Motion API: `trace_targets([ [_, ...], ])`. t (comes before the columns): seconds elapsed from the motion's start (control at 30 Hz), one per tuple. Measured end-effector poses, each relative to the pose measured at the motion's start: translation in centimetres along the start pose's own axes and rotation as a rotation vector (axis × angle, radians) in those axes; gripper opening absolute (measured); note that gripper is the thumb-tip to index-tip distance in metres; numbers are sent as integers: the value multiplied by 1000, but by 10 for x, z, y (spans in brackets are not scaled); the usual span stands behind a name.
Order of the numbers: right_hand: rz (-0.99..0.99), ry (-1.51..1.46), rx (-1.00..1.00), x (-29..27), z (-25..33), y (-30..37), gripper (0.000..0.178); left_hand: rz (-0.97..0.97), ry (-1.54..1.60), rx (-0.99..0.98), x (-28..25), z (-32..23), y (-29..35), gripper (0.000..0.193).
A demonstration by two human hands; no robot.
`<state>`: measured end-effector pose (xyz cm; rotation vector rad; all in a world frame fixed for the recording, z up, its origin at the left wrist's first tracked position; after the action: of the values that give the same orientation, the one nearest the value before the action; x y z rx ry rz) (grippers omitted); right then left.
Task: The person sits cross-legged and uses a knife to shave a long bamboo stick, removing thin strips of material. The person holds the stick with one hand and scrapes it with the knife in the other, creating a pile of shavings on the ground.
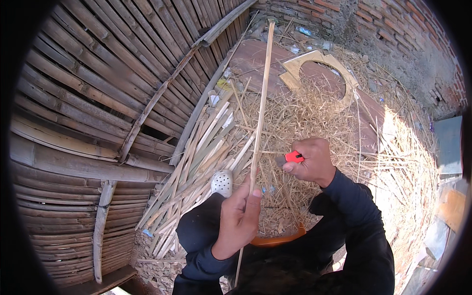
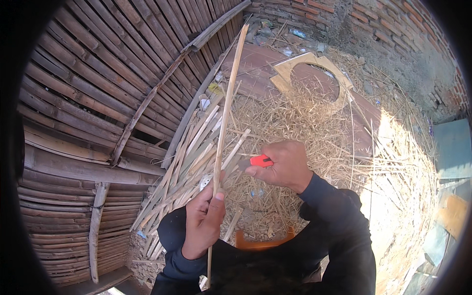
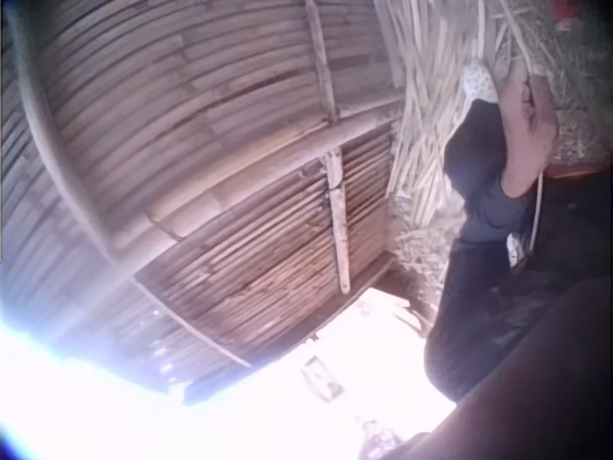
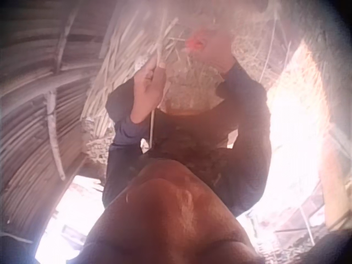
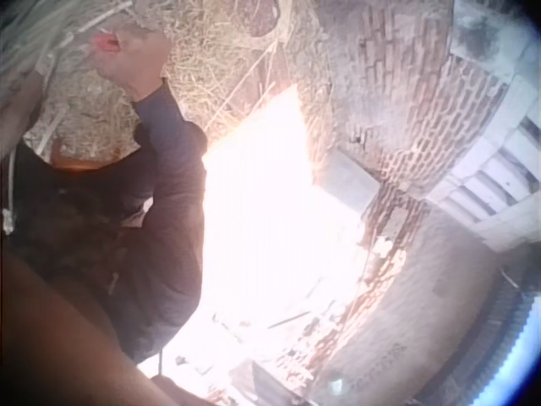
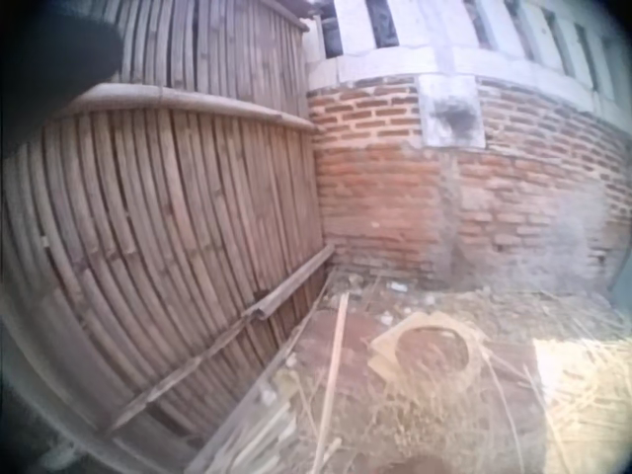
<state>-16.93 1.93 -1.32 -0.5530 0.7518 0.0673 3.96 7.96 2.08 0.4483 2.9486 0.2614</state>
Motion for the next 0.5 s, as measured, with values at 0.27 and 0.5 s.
trace_targets([
  [0.27, 3, 49, -100, 5, 13, -4, 55, 66, -117, 47, 15, 6, -1, 41],
  [0.5, -83, 175, -98, -3, -5, -10, 60, 105, -133, 2, 28, 12, 2, 41],
])
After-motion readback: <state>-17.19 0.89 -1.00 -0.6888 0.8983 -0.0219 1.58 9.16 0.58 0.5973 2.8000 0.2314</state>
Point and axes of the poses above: each hand's wrist, its own y-axis away from the middle knuckle, its own x-axis out of the palm, z = x × y, the point moved 2 cm from there along -y, towards the middle knuckle, and after that the axes turned 12 degrees about -y, right-handed, at the moved point
